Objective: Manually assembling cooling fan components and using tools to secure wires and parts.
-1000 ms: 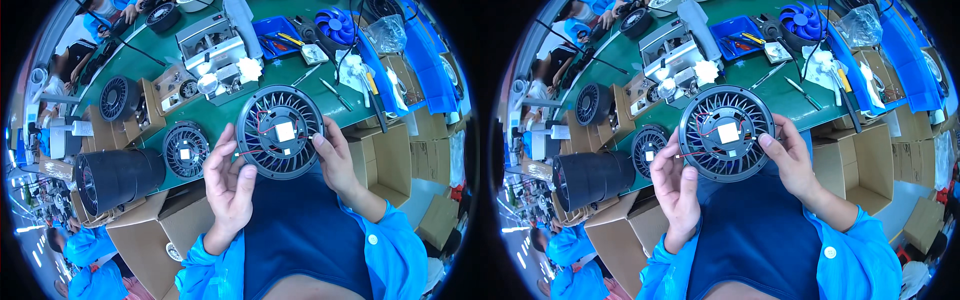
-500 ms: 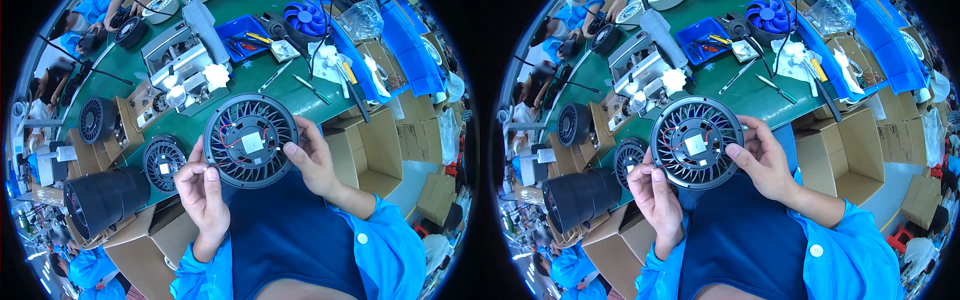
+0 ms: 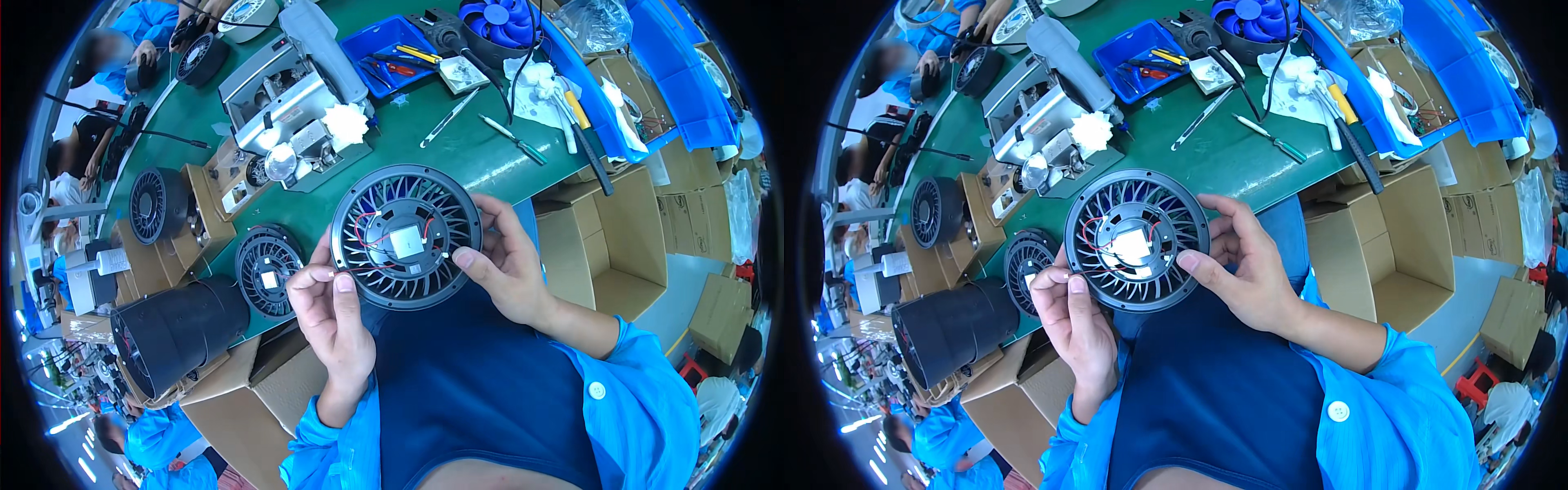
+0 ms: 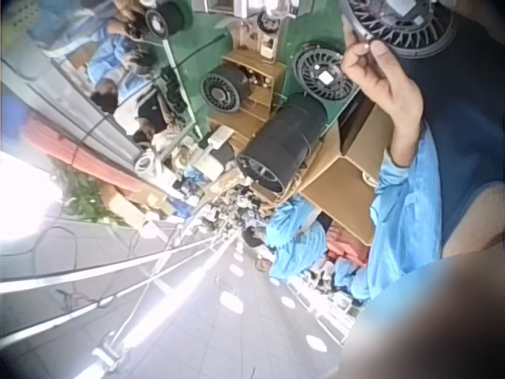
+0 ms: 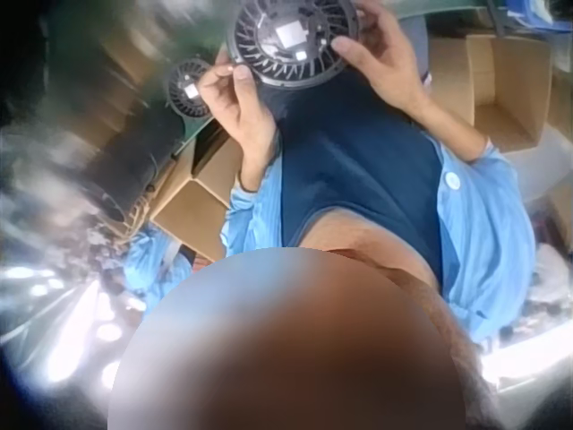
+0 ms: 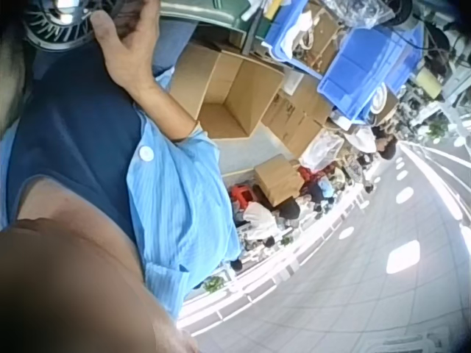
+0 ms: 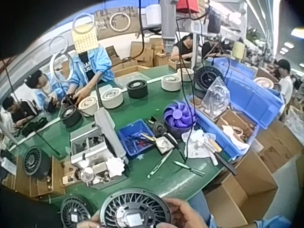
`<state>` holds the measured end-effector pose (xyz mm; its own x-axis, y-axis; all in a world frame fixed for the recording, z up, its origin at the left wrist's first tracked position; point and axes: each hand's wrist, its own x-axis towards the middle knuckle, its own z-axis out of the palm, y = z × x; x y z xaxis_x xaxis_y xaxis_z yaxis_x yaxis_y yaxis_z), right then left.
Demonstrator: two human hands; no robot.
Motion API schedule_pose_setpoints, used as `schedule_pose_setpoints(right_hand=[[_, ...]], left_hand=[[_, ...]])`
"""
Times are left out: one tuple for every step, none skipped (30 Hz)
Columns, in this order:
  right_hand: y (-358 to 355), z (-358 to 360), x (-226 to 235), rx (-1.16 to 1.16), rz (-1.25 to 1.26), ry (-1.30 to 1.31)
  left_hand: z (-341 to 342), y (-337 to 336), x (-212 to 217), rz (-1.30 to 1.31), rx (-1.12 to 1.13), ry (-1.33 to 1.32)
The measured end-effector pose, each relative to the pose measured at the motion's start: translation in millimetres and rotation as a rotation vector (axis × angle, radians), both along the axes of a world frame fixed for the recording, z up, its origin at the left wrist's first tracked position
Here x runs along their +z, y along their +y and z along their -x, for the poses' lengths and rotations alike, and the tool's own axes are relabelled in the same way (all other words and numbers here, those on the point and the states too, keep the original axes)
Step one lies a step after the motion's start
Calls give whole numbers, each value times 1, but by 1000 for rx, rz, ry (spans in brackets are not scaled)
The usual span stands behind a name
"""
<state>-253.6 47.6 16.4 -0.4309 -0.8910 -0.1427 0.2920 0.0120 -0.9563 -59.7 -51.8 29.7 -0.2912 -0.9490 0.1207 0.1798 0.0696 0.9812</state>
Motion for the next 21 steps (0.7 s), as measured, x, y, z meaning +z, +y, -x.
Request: schedule_pose_setpoints(right_hand=[[0, 0, -1, -4, -4, -2], [0, 0, -3, 5, -11, 4], [1, 0, -5, 15, -19, 11], [1, 1, -6, 24, -26, 17], [2, 2, -6, 21, -30, 16], [4, 4, -7, 33, -41, 20], [5, 5, -8, 47, -51, 23], [5, 6, -8, 62, -61, 27], [4, 8, -7, 63, -64, 27], [2, 12, -5, 7, -15, 243], [-1, 17, -2, -49, 34, 459], [-4, 22, 1, -100, 85, 674], [-10, 30, 5, -94, 84, 676], [-18, 38, 10, -7, 117, 839], [-26, 46, 15, 82, 151, 1002], [-31, 50, 17, 175, 186, 1162], [-33, 49, 17, 178, 185, 1166], [-36, 47, 15, 235, 153, 1139], [-40, 45, 11, 294, 124, 1112], [-43, 43, 8, 354, 95, 1084], [-45, 41, 6, 365, 95, 1087]], left_hand=[[1, -1, 0, -4, -4, -2], [2, -2, 0, 10, -12, -11], [3, -2, 1, 24, -20, -19], [4, -3, 1, 38, -29, -28], [5, -3, 1, 34, -31, -30], [7, -4, 0, 27, -26, -37], [8, -4, 0, 21, -18, -46], [9, -5, -1, 15, -10, -53], [8, -8, -3, 13, -10, -53], [6, -13, -6, -19, -27, -66], [3, -20, -9, -50, -43, -78], [1, -24, -12, -83, -55, -90], [1, -28, -13, -86, -50, -88], [2, -34, -14, -80, -91, -143], [3, -40, -16, -74, -131, -197], [4, -46, -17, -69, -171, -252], [5, -53, -19, -71, -169, -247], [6, -61, -23, -89, -190, -257], [8, -67, -28, -107, -207, -265], [10, -70, -31, -126, -223, -274], [13, -69, -32, -130, -214, -269]])
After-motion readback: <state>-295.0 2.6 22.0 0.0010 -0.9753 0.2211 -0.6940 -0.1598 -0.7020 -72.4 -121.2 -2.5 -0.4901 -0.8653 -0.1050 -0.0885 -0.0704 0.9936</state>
